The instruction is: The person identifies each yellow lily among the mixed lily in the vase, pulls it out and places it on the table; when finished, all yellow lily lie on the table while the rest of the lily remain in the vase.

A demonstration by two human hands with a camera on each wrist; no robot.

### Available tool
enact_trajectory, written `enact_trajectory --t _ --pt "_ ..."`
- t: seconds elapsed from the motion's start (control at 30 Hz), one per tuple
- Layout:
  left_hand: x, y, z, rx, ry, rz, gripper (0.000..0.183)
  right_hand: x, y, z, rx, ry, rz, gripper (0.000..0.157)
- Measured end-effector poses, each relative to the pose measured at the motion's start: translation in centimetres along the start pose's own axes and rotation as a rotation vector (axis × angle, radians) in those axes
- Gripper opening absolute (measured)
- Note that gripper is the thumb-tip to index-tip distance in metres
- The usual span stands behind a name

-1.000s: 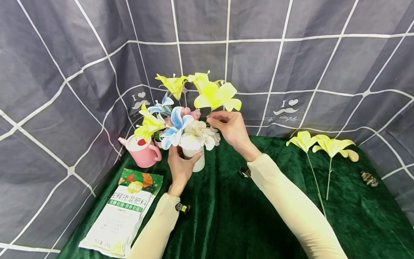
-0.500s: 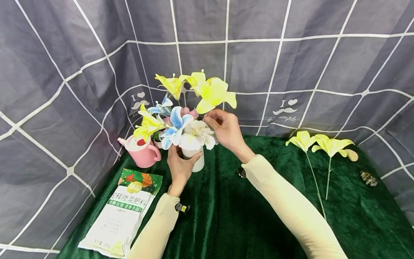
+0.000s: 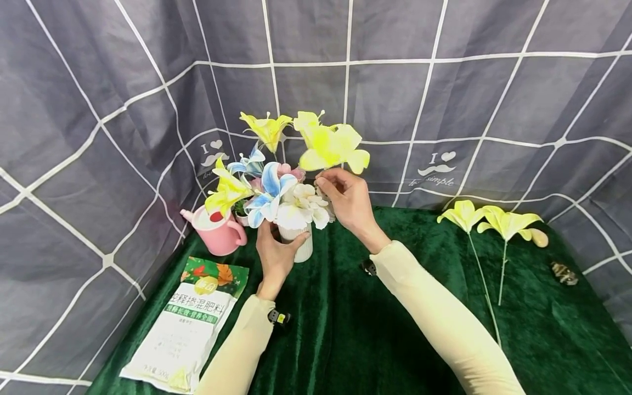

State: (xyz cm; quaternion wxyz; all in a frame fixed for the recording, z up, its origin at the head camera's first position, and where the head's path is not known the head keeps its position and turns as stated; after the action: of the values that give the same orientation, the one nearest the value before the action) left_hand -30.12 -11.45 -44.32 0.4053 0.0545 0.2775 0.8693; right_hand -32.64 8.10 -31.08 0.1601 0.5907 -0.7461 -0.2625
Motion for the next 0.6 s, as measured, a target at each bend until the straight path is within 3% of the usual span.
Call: enact_trajectory --t 0.3,0.6 --pt "0.0 0.0 0.0 0.001 0.004 -0.001 0.087 0.0 -0.1 -0.7 -0.07 0.025 0.095 0.019" --pt "0.0 -0.1 0.1 0.003 -0.008 -0.004 0.087 -0.8 0.3 -1.9 -0.13 0.124 0.16 0.018"
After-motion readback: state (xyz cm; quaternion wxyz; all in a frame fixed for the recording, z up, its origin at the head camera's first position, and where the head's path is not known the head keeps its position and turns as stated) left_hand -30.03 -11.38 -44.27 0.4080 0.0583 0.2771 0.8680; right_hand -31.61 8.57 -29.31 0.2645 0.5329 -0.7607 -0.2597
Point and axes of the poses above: each hand's wrist, its own y-axis towards the middle knuckle, its own x-axis out of the palm, z = x × y, the point moved 6 cm from there along y, towards the middle knuckle, and after that the axes turned 14 degrees about z, right-handed, at the moved point
